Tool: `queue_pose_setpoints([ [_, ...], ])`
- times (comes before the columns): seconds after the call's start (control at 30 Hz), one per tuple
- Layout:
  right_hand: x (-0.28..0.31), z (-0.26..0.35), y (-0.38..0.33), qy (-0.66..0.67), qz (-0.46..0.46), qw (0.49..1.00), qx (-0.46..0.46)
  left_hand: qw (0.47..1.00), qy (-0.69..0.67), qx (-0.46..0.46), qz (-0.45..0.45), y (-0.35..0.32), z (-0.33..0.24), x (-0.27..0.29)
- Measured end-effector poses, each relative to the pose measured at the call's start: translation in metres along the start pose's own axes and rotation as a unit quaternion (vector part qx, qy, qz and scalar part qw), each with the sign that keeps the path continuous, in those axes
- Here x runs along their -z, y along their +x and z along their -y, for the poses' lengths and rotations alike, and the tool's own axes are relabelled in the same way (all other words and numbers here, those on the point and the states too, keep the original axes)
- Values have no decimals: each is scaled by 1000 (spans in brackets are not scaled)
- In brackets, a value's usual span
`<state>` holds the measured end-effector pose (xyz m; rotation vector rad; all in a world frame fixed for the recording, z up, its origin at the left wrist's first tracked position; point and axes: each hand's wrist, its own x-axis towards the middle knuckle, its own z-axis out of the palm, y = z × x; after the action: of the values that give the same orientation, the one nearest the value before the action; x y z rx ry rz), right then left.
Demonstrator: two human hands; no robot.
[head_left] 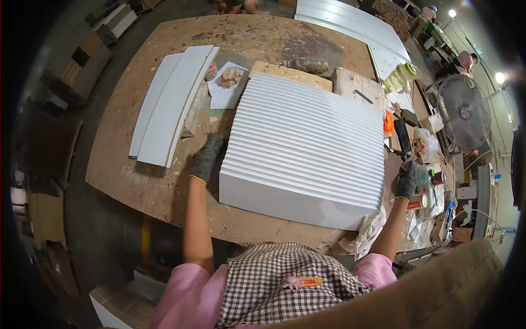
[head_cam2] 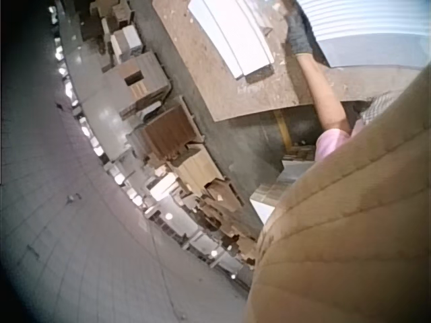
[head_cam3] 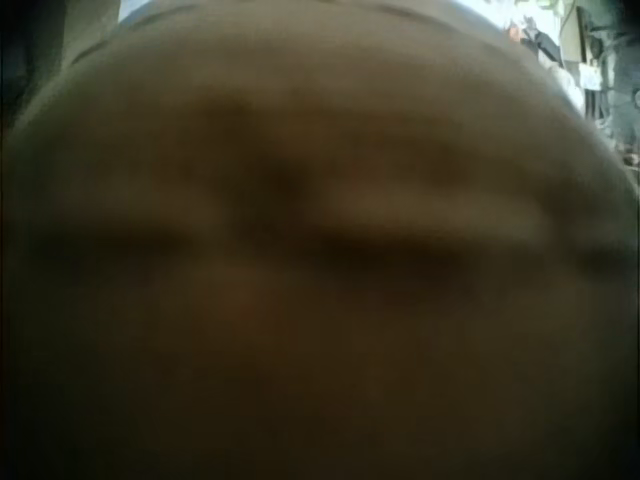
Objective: The person wipes a stack of white grooved panels with a cloth, scrapes the grooves using a small blade, and wipes them down again. The person then separates and rearranges the panels on the table before wiping the surfaces with a cloth.
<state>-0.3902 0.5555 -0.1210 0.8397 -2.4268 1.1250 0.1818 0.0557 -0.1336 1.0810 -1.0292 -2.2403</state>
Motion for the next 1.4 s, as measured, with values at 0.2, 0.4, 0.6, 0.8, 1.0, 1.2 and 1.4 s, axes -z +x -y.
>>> queue_pose_setpoints([
  [0.2,-16,43,-56,541,43,735,-407,995,9,-60,73,-12,25,5],
  [0.4,-24,9,-89,258,72,860,-434,982,-165,9,87,-18,20,-34],
  [0.6,-17,150,-51,285,156,901,-287,976,176,-120,42,-54,6,-6],
  [0.8,-45,268,-48,-23,281,922,265,852,424,-286,-110,-83,39,-19],
  [1.0,-164,384,-76,123,267,897,331,793,457,-351,-199,-69,42,-37],
  [1.2,-258,507,-114,118,248,894,355,678,608,-362,-201,-56,57,-6],
  [1.4,-146,390,-63,56,363,842,395,819,411,-333,-220,-73,37,-48],
])
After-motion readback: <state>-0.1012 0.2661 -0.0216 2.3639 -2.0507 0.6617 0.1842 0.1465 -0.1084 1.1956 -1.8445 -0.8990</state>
